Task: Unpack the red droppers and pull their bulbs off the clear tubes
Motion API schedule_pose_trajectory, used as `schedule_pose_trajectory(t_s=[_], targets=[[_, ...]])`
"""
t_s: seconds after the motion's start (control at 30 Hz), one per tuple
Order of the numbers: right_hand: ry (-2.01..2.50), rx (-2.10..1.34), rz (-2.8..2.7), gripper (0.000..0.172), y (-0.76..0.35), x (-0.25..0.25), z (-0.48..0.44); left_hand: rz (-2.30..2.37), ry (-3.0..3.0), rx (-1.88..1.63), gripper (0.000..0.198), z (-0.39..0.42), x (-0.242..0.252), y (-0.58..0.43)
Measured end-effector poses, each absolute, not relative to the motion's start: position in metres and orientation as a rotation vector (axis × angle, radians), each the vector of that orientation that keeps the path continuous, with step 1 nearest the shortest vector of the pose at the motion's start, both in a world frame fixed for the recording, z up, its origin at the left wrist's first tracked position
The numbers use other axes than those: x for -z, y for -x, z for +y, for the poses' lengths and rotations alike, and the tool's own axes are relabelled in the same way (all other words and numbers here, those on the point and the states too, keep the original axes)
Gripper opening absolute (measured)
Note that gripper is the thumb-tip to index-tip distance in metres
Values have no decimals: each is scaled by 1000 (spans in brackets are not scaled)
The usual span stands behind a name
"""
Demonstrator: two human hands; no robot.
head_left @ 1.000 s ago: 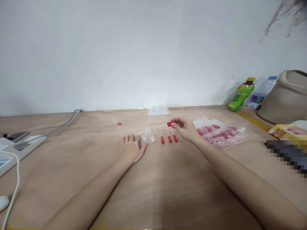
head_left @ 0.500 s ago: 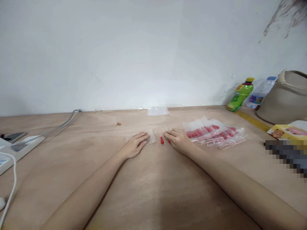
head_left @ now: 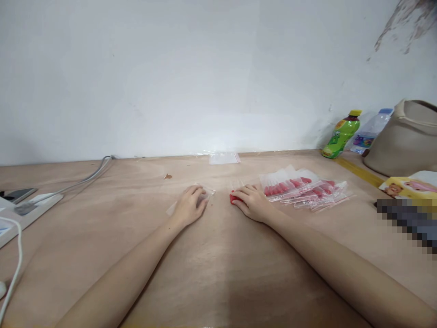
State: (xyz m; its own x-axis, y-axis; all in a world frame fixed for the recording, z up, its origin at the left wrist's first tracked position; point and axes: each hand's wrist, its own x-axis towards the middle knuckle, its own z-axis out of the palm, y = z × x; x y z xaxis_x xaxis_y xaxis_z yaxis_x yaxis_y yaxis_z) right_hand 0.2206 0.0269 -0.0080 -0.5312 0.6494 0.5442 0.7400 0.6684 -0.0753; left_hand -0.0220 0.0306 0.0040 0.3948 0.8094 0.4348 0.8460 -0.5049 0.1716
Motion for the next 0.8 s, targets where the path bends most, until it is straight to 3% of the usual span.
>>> schedule_pose_trajectory(t_s=[0.1, 0.23, 0.53, 0.63, 0.8], targets=[[1090, 172, -2289, 23, -223, 9, 27, -1351, 2841, 704, 35, 38, -1, 28], [1046, 147, -2293, 28, -224, 11, 28, -1462, 2939, 382, 43, 39, -1, 31], [1078, 151, -2324, 32, -220, 7, 27, -2073, 2342, 206, 52, 41, -7, 38], [1365, 300, -2242, 33, -232, -10, 29, -2128, 2265, 231, 48, 52, -9, 63], [2235, 488, -1860, 34, -279, -39, 42, -2171, 2208, 270, 42, 65, -13, 103]])
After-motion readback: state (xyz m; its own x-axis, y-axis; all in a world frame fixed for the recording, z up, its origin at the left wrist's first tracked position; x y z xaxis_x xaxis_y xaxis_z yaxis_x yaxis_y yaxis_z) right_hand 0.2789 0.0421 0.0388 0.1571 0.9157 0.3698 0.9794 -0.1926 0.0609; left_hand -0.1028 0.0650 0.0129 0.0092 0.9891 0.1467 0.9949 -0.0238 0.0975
